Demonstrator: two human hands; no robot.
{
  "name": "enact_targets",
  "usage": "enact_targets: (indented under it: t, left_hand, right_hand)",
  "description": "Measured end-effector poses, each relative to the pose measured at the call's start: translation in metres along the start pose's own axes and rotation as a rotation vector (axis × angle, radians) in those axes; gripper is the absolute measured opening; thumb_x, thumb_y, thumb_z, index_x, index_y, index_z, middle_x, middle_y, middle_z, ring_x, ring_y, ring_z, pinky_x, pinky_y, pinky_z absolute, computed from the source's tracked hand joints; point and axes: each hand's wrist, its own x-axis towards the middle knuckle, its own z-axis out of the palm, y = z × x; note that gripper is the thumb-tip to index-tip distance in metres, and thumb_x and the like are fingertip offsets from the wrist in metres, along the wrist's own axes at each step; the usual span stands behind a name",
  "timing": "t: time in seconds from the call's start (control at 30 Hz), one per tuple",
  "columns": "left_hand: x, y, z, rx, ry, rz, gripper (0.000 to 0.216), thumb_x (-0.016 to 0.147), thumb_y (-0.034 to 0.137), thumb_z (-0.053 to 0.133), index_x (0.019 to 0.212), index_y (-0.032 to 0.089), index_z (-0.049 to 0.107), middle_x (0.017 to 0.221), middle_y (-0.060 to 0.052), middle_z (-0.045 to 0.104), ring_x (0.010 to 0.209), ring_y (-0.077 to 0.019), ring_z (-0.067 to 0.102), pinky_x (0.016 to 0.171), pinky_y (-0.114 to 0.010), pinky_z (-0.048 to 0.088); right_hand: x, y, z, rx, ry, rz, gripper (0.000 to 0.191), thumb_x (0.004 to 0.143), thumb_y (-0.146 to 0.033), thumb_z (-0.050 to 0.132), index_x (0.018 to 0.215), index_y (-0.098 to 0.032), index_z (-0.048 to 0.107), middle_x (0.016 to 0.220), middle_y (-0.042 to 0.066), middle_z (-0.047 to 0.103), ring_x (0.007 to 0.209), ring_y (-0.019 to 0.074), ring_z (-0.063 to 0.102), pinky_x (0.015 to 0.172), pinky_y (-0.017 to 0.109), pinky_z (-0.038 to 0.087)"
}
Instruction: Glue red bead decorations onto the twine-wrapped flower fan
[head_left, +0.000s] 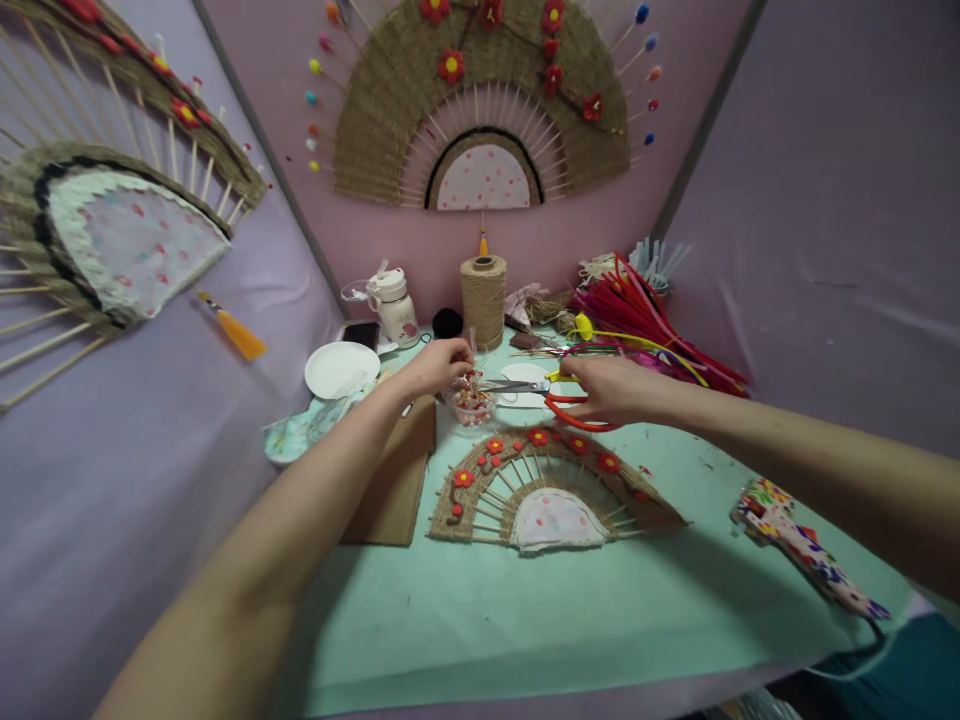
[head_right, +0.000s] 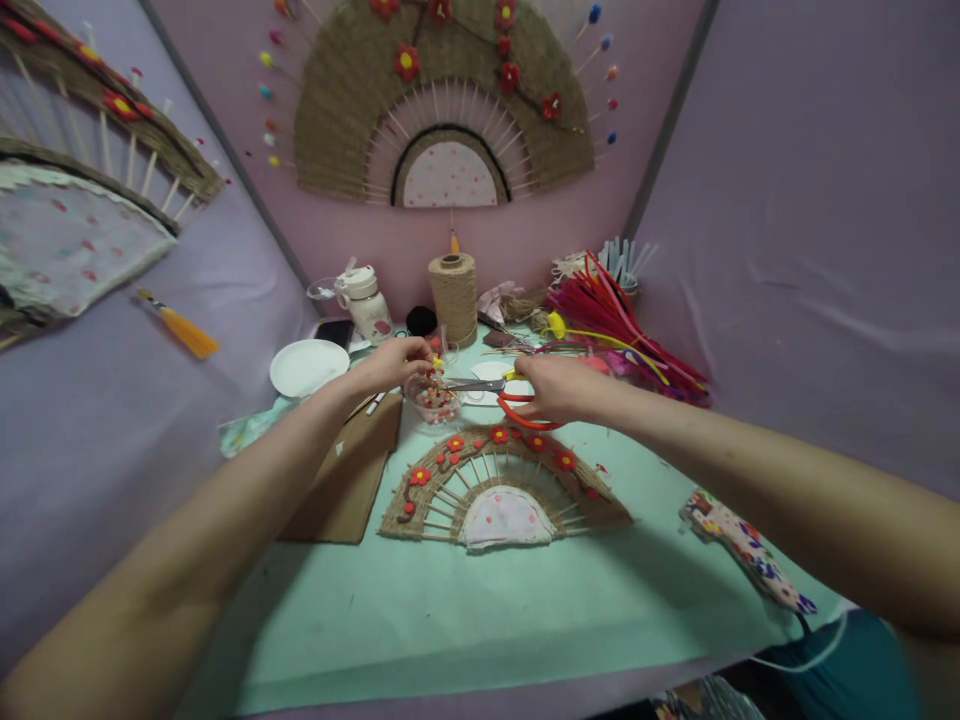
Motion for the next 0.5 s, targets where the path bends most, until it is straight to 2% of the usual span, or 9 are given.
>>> enact_targets:
  t: [0.17,0.33,0.5]
  left_hand:
    - [0.0,0.007,-0.007,-0.034,0.023,0.006,0.009,0.074,0.026,0.057,0.076,0.018,0.059,0.075,0.0,0.065,0.071,-0.0152,0.057,0.064,-0.025,0.04]
    - [0.001,0.011,-0.011,-0.093,0.044,-0.016,0.01,0.073,0.026,0.058,0.075,0.017,0.059,0.075,-0.001,0.065,0.071,-0.0149,0.058,0.063,-0.025,0.042]
    - [0.0,0.01,-0.012,-0.144,0.064,-0.031,0.009,0.071,0.024,0.06,0.076,0.016,0.06,0.076,-0.001,0.066,0.07,-0.0138,0.058,0.066,-0.025,0.044]
  right_hand:
    - [0.004,-0.005,-0.003,0.005,-0.018,0.026,0.051,0.077,-0.054,0.06,0.109,-0.015,0.057,0.109,0.016,0.067,0.097,0.0294,0.064,0.068,0.03,0.044]
    - [0.006,-0.008,-0.001,0.014,-0.006,0.023,0.049,0.077,-0.054,0.06,0.108,-0.016,0.058,0.109,0.016,0.068,0.097,0.0299,0.064,0.07,0.031,0.044]
    - [0.007,-0.008,0.002,0.069,0.01,0.018,0.063,0.07,-0.067,0.06,0.108,-0.016,0.057,0.104,0.015,0.068,0.092,0.0303,0.064,0.067,0.032,0.043]
